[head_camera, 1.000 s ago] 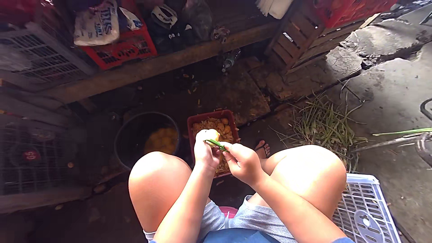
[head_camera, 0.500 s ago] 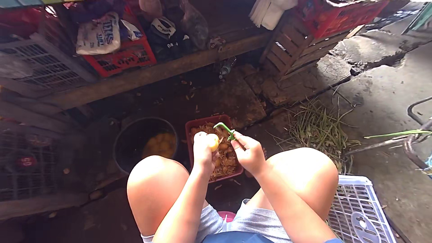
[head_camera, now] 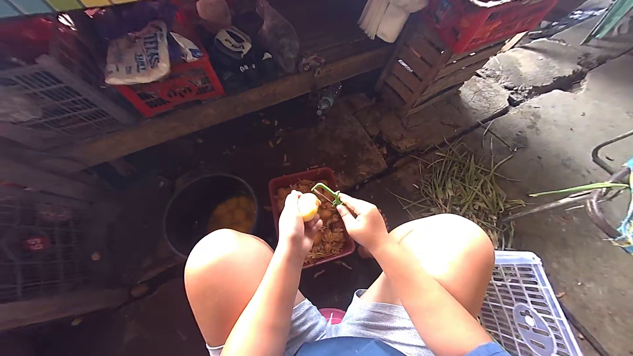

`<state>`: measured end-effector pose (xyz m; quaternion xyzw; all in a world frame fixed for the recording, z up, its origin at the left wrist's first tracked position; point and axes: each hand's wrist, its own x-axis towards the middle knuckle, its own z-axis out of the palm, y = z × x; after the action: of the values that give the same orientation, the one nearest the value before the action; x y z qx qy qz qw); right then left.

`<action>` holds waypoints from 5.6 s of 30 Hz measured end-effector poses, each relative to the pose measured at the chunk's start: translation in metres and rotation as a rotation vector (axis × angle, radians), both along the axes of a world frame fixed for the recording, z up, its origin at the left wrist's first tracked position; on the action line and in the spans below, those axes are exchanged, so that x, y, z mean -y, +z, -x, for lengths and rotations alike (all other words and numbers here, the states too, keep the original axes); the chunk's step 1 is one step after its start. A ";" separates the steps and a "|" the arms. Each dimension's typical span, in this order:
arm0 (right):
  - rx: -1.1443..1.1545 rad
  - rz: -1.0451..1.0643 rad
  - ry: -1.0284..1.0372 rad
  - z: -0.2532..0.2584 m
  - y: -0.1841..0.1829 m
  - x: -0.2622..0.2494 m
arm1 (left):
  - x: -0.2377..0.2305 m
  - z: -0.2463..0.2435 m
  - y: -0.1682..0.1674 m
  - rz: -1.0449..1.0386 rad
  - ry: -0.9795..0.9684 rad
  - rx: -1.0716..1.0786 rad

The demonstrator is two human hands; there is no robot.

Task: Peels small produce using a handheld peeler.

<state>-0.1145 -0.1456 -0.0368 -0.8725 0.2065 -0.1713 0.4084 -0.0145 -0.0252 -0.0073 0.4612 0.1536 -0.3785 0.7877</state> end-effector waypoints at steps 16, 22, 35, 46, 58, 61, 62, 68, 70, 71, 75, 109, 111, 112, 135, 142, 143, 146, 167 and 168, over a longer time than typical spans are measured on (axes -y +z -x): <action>0.253 0.341 0.088 -0.005 -0.012 -0.009 | -0.004 -0.003 -0.005 0.211 -0.019 -0.208; 0.166 0.174 -0.033 -0.008 -0.008 0.005 | -0.009 -0.004 0.000 0.160 -0.070 -0.082; 0.342 0.296 0.143 -0.004 -0.012 -0.022 | -0.002 -0.001 -0.011 0.172 -0.017 -0.144; 0.145 0.020 -0.067 -0.006 -0.004 -0.003 | -0.007 -0.003 -0.005 0.071 -0.011 0.005; 0.108 0.305 0.054 -0.008 -0.007 0.001 | -0.005 0.009 -0.005 0.083 -0.130 0.104; -0.002 0.167 -0.001 -0.009 -0.003 0.004 | -0.003 0.010 -0.005 0.065 -0.122 0.117; 0.033 0.139 -0.020 -0.008 -0.002 0.003 | -0.002 0.007 -0.005 0.041 -0.080 0.081; 0.034 -0.120 -0.070 -0.005 0.001 0.001 | -0.001 0.005 0.005 0.064 0.147 0.033; 0.072 -0.104 -0.036 -0.003 0.000 -0.007 | 0.001 0.004 0.005 0.085 0.153 -0.047; 0.117 -0.056 -0.003 -0.002 -0.003 -0.012 | 0.001 0.003 0.002 0.100 0.137 -0.076; 0.289 0.158 0.138 -0.002 -0.011 -0.030 | 0.003 0.001 -0.006 0.087 0.112 -0.138; 0.163 0.057 0.039 -0.002 0.003 -0.016 | 0.001 -0.003 -0.004 -0.034 0.073 -0.069; 0.234 0.103 0.079 -0.002 -0.001 -0.023 | 0.002 -0.002 -0.004 -0.015 0.063 -0.079; 0.259 0.138 0.086 -0.002 -0.002 -0.026 | 0.002 -0.001 -0.004 -0.013 0.063 -0.078; 0.235 0.266 0.095 -0.005 -0.004 -0.016 | 0.002 0.006 -0.008 -0.120 -0.004 0.197; 0.092 0.090 -0.044 -0.006 0.001 -0.003 | -0.001 0.002 0.002 -0.006 0.073 -0.001; 0.123 0.084 -0.034 -0.006 0.001 -0.007 | -0.001 -0.001 0.002 0.024 0.101 -0.077; 0.184 0.129 0.017 -0.003 -0.002 -0.014 | 0.000 -0.003 0.001 0.078 0.102 -0.175; 0.311 0.381 0.164 -0.003 -0.007 -0.023 | 0.000 -0.006 -0.007 0.156 0.052 -0.221; 0.297 0.384 0.171 -0.004 -0.007 -0.021 | 0.000 -0.006 -0.007 0.169 0.038 -0.218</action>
<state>-0.1110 -0.1244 -0.0436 -0.9137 0.0334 -0.2982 0.2739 -0.0086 -0.0247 -0.0148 0.3464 0.2146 -0.4230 0.8093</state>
